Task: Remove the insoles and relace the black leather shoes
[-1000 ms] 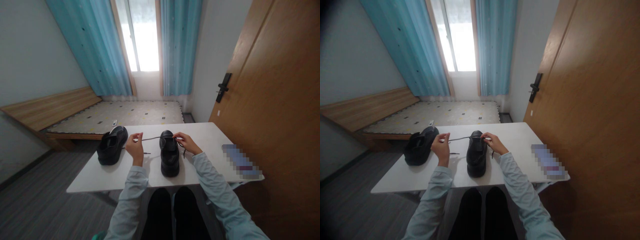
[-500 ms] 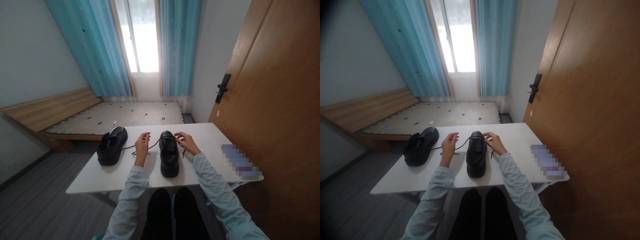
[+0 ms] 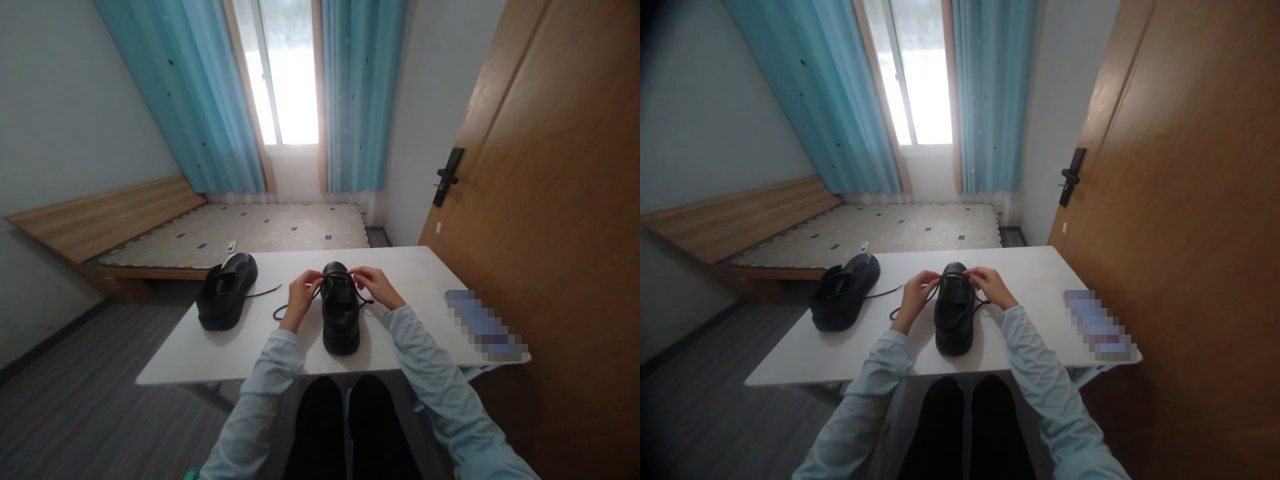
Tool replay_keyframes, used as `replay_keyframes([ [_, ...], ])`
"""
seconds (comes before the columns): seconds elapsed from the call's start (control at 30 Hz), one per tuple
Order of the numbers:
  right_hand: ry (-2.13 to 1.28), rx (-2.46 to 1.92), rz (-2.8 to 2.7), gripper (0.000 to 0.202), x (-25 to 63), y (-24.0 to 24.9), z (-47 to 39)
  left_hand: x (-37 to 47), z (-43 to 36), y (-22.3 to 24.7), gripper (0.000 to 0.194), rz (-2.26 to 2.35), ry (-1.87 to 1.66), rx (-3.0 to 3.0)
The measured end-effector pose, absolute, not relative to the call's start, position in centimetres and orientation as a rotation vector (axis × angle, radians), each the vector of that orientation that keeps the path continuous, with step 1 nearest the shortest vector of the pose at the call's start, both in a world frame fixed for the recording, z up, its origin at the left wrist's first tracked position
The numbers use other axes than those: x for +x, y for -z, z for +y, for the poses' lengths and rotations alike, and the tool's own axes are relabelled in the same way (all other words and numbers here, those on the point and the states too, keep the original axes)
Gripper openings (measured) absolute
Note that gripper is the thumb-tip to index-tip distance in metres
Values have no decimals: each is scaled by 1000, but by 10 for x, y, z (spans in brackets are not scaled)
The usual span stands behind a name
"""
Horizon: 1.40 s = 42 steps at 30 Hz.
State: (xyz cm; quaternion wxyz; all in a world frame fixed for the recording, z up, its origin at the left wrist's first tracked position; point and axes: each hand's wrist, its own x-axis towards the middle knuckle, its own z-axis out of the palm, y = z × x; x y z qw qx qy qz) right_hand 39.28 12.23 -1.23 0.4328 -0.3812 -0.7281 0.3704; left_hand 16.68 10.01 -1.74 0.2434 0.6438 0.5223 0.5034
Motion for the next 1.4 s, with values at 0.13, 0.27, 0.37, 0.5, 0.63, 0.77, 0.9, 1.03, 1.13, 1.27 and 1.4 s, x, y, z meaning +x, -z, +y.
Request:
replay_keyframes([
  [0.13, -893, -959, -1848, 29, 391, 14, 123, 170, 102, 16, 9, 1403, -1378, 1778],
  [0.27, -868, -982, -1858, 26, 388, 15, 122, 172, 102, 17, 7, 1423, -1391, 1789],
  [0.37, -867, -972, -1873, 24, 387, 15, 121, 171, 102, 19, 10, 1445, -1400, 1796],
  [0.5, -812, -971, -1906, 23, 387, 17, 122, 169, 105, 22, 13, 1463, -1432, 1735],
  [0.63, -805, -977, -1904, 24, 388, 19, 123, 168, 107, 24, 17, 1285, -1504, 1529],
  [0.77, -815, -976, -1900, 25, 389, 19, 122, 169, 104, 20, 19, 1089, -1596, 1316],
  [0.9, -768, -976, -1906, 25, 391, 19, 122, 167, 100, 15, 20, 1019, -1686, 1166],
  [1.03, -711, -983, -1928, 25, 392, 18, 123, 165, 98, 13, 21, 1004, -1741, 1116],
  [1.13, -710, -982, -1925, 24, 393, 19, 123, 164, 99, 13, 21, 998, -1800, 1097],
  [1.27, -741, -973, -1912, 22, 392, 19, 123, 160, 101, 13, 21, 1127, -1863, 1152],
  [1.4, -768, -971, -1906, 20, 392, 18, 122, 154, 100, 12, 21, 1347, -1937, 1275],
])
